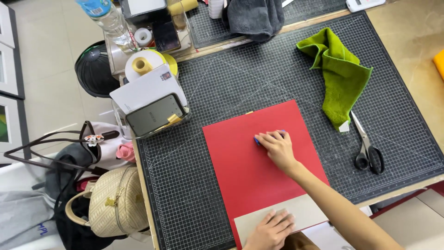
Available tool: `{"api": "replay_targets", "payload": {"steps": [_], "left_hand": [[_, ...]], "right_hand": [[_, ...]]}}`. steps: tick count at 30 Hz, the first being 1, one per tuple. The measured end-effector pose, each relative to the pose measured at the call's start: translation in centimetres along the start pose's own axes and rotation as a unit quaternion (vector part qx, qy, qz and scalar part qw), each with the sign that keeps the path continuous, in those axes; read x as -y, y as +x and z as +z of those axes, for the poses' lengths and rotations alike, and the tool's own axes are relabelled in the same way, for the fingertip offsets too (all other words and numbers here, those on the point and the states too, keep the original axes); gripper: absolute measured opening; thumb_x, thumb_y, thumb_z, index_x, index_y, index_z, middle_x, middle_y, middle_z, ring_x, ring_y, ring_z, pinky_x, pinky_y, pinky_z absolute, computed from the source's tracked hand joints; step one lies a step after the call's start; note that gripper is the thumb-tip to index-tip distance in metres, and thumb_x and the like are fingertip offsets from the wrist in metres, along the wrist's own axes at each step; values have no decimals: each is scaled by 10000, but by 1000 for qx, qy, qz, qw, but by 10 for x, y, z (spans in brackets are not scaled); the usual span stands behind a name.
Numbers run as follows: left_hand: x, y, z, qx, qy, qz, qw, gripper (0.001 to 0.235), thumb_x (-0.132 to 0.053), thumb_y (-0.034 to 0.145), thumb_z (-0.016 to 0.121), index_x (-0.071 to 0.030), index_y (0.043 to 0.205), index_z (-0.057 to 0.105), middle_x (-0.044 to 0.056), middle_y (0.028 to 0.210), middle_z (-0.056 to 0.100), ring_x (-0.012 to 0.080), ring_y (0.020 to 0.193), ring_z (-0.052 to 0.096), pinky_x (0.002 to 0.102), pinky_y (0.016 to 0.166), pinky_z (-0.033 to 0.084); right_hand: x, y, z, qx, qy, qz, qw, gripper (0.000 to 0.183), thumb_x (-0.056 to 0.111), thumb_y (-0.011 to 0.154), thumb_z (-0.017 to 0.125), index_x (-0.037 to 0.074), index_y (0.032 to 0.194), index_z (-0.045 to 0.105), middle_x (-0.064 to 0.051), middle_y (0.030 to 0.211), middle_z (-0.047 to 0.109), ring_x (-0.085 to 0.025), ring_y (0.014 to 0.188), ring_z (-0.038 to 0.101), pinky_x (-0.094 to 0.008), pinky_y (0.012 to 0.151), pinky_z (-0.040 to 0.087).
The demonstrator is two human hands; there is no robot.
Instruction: Smoothing a red paper cover onto a white base using a scraper tool and a cloth
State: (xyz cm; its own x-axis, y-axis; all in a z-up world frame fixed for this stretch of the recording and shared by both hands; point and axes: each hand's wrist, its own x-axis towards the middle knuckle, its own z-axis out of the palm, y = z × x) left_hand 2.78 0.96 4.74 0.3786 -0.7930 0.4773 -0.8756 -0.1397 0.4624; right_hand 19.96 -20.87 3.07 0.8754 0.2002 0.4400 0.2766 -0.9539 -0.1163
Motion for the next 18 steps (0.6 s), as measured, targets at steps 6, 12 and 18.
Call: {"api": "replay_targets", "payload": {"steps": [6, 12, 18], "left_hand": [[1, -1, -4, 50, -14, -3, 999, 372, -176, 956, 601, -70, 1302, 684, 84, 1442, 631, 298, 1407, 512, 458, 1171, 353], [2, 0, -1, 35, -10, 0, 999, 371, -170, 958, 580, -70, 1299, 686, 92, 1433, 637, 291, 1395, 526, 453, 1159, 358], [-1, 2, -5, 52, -36, -9, 998, 366, -161, 964, 576, -65, 1303, 674, 98, 1436, 627, 308, 1389, 519, 463, 1132, 369]], "right_hand": [[-34, 67, 36, -57, -21, 32, 998, 532, -122, 713, 603, 204, 1111, 741, 119, 1078, 723, -154, 861, 580, -374, 844, 363], [-29, 18, 17, 9, -26, 6, 1000, 640, -56, 681, 625, 264, 1234, 670, 136, 1172, 684, -178, 965, 602, -406, 843, 366], [-37, 35, 31, 12, -46, 23, 999, 665, -8, 665, 649, 257, 1275, 664, 122, 1177, 692, -188, 984, 606, -417, 865, 383]]}}
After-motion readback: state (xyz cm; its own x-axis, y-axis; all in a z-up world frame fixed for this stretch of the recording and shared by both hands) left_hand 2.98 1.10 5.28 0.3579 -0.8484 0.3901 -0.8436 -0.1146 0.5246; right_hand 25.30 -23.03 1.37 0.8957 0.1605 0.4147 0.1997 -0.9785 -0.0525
